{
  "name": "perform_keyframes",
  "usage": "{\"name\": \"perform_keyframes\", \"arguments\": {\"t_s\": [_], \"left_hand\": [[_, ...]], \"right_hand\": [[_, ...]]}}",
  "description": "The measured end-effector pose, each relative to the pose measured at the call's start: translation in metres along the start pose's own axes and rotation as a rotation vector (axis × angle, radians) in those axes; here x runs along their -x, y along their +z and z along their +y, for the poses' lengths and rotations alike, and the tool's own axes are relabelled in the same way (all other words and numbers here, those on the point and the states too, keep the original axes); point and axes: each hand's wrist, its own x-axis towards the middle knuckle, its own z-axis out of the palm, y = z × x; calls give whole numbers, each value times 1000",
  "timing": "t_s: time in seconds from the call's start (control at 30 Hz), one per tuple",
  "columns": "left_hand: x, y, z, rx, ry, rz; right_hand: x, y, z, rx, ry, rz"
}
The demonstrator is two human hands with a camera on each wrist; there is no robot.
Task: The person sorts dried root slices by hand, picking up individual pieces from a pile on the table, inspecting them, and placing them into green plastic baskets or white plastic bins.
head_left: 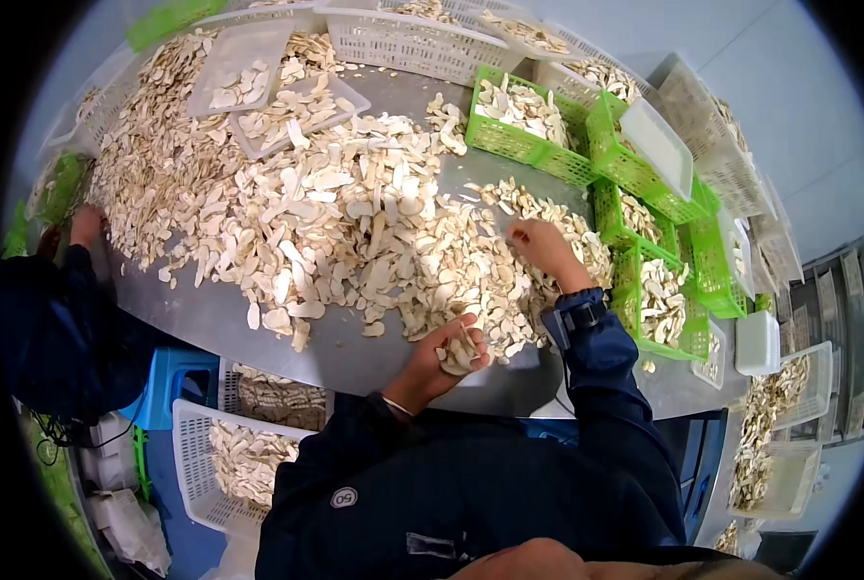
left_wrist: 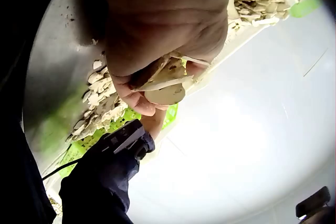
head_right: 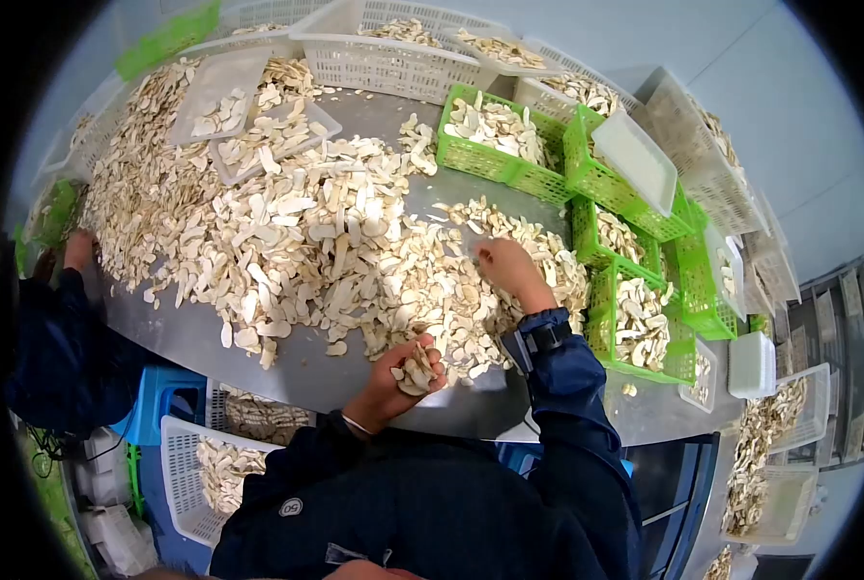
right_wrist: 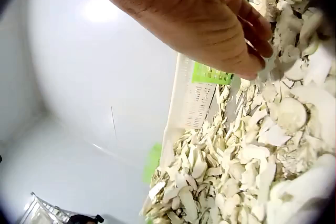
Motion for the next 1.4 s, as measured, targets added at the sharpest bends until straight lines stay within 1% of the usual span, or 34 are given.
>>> {"name": "perform_keyframes", "arguments": {"t_s": [0.07, 0.1, 0.17, 0.2, 0.3, 0.4, 0.5, 0.53, 0.63, 0.73, 0.83, 0.93, 1.03, 1.13, 1.23, 1.33, 1.4], "left_hand": [[3, 6, -2, -31, 15, 103], [-1, 7, 4, -44, 22, 78], [1, 7, 2, -42, 32, 67], [2, 7, 1, -41, 26, 80], [4, 7, 1, -45, 13, 102], [3, 6, 1, -50, 19, 86], [4, 6, 2, -61, 27, 87], [3, 3, 1, -55, 26, 81], [2, 4, 2, -63, 32, 91], [3, 7, 1, -78, 39, 113], [3, 5, 0, -66, 37, 129], [2, 4, 0, -78, 41, 117], [3, 9, 1, -95, 45, 116], [4, 7, 0, -94, 46, 119], [3, 4, 0, -97, 47, 108], [2, 2, 0, -96, 42, 95], [2, 2, 0, -93, 41, 96]], "right_hand": [[9, 9, 9, 140, -98, -78], [8, 7, 7, 83, -89, -52], [21, 11, 4, -52, -58, -37], [25, 6, -3, -94, -35, -82], [27, 12, 0, -98, -22, -74], [32, 10, 1, -214, -13, 83], [36, 7, -2, -640, 221, -5], [37, 6, -6, -752, 217, -15], [40, 1, -10, -834, 233, -57], [41, 11, -4, -961, 207, -36], [40, 14, 1, -906, 157, -62], [43, 13, -3, -908, 160, -33], [40, 15, -1, -963, 149, -79], [44, 13, -12, -1051, 225, -82], [49, 8, -21, -1055, 169, -9], [41, 15, -7, -888, 181, 131], [38, 22, -5, -512, 62, 377]]}}
